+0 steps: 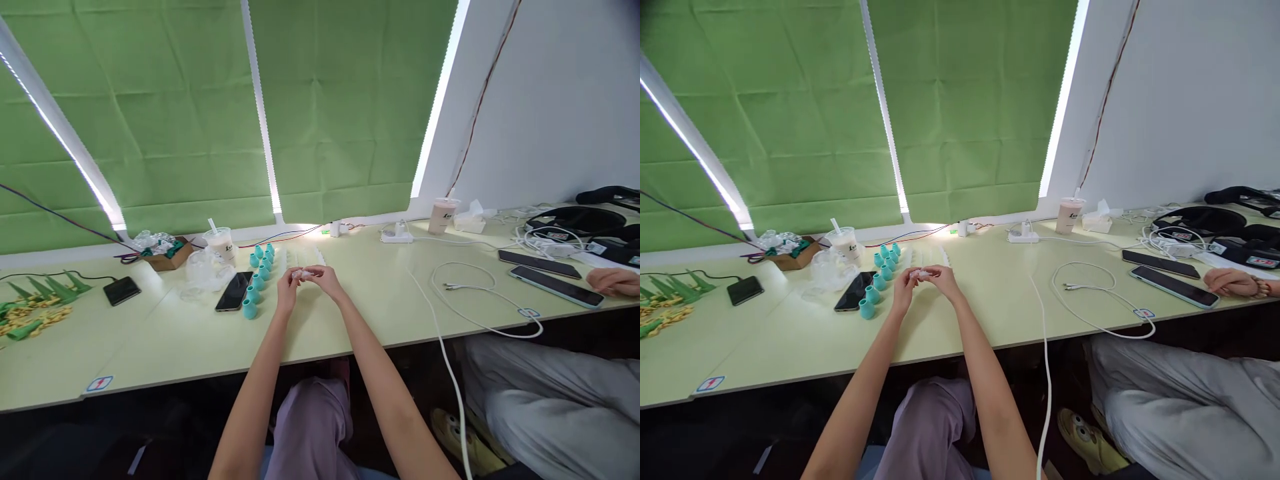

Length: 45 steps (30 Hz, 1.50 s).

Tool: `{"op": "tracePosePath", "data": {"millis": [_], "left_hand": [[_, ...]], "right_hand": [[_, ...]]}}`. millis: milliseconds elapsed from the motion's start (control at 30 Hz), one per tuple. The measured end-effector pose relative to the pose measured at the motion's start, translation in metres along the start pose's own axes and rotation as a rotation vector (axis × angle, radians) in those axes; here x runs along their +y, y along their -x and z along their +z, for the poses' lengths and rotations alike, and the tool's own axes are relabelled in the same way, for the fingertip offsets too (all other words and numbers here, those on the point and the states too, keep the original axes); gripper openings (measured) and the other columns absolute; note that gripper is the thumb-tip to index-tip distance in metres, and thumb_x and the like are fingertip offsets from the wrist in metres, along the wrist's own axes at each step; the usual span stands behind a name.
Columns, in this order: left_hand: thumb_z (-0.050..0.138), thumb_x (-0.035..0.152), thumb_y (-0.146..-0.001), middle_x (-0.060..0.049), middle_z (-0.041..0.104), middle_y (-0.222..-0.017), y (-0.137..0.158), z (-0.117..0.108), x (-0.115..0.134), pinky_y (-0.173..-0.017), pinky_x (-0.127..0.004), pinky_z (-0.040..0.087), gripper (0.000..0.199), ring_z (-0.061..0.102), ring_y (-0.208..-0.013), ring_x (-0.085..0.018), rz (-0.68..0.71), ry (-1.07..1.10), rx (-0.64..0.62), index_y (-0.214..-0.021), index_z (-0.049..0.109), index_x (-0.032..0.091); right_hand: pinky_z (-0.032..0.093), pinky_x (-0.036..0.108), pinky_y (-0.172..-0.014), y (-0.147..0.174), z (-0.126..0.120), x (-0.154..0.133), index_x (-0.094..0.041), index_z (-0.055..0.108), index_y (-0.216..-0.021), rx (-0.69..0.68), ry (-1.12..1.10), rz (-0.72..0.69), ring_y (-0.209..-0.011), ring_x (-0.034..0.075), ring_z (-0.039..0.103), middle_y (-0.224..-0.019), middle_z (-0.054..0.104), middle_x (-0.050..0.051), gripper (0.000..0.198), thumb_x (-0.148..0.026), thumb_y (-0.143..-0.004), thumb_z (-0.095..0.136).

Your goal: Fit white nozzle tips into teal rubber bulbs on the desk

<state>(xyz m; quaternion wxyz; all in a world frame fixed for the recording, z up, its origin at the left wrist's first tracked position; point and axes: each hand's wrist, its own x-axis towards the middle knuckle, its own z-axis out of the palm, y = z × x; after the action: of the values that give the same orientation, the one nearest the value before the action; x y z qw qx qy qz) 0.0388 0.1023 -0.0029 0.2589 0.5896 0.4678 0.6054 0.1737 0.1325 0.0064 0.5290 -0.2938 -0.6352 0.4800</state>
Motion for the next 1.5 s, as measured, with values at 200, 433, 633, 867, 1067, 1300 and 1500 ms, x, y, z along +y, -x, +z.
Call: {"op": "tracePosePath", "data": {"millis": [200,433,633,867,1067,1300,1500], "left_hand": [[0.038,0.043,-0.088,-0.004,0.061,-0.077,0.016,-0.022,0.030,-0.073,-0.031,0.042,0.045,0.053,-0.070,-0.016,0.095,-0.324,-0.057,-0.123,0.052,0.020],[0.061,0.049,-0.072,-0.014,0.051,-0.109,0.074,-0.108,0.048,-0.086,-0.042,0.039,0.061,0.046,-0.105,-0.031,0.039,-1.020,0.476,-0.125,0.049,0.021],[0.057,0.046,-0.075,-0.012,0.055,-0.106,0.081,-0.127,0.018,-0.076,-0.042,0.041,0.036,0.047,-0.102,-0.032,-0.164,-1.098,0.301,-0.101,0.062,0.022],[0.059,0.035,-0.073,-0.007,0.064,-0.092,0.059,-0.114,0.024,-0.077,-0.037,0.042,0.026,0.056,-0.090,-0.026,-0.027,-0.823,0.241,-0.095,0.058,0.021],[0.054,0.032,-0.079,-0.008,0.059,-0.098,0.013,-0.055,0.032,-0.089,-0.037,0.038,0.027,0.052,-0.095,-0.024,0.319,-0.712,0.109,-0.103,0.060,0.022],[0.044,0.027,-0.085,-0.012,0.051,-0.106,-0.024,-0.007,0.016,-0.085,-0.040,0.040,0.025,0.046,-0.099,-0.025,0.521,-0.957,-0.128,-0.106,0.056,0.019],[0.037,0.030,-0.090,-0.009,0.055,-0.101,-0.020,-0.015,-0.001,-0.075,-0.033,0.045,0.023,0.055,-0.090,-0.020,0.488,-1.012,-0.288,-0.106,0.047,0.017]], "right_hand": [[0.044,0.025,-0.061,0.003,0.000,-0.004,-0.019,0.070,-0.088,-0.050,-0.027,0.096,-0.072,0.014,0.059,-0.084,0.068,0.005,0.033,-0.037,-0.061,0.071],[0.041,0.021,-0.059,0.011,-0.002,-0.015,-0.020,0.065,-0.092,-0.203,-0.257,0.245,-0.073,0.012,0.060,-0.095,0.067,0.006,0.034,-0.043,-0.067,0.067],[0.036,0.020,-0.054,0.015,0.000,-0.017,-0.024,0.064,-0.101,-0.260,-0.246,0.239,-0.064,0.009,0.054,-0.086,0.066,0.003,0.038,-0.043,-0.069,0.065],[0.032,0.020,-0.053,0.010,0.001,-0.009,-0.021,0.066,-0.093,-0.193,-0.304,0.214,-0.063,0.008,0.048,-0.076,0.059,0.001,0.035,-0.046,-0.068,0.064],[0.029,0.020,-0.052,0.004,0.000,-0.009,-0.022,0.064,-0.090,-0.023,-0.301,0.141,-0.063,0.009,0.046,-0.068,0.053,-0.002,0.035,-0.045,-0.064,0.068],[0.032,0.019,-0.049,-0.006,-0.009,-0.003,-0.023,0.060,-0.094,0.181,-0.245,0.033,-0.063,0.009,0.046,-0.075,0.053,-0.001,0.033,-0.043,-0.068,0.063],[0.037,0.019,-0.049,-0.007,-0.005,0.005,-0.023,0.061,-0.092,0.163,0.075,-0.068,-0.069,0.012,0.052,-0.084,0.059,0.002,0.027,-0.040,-0.072,0.057]]}}
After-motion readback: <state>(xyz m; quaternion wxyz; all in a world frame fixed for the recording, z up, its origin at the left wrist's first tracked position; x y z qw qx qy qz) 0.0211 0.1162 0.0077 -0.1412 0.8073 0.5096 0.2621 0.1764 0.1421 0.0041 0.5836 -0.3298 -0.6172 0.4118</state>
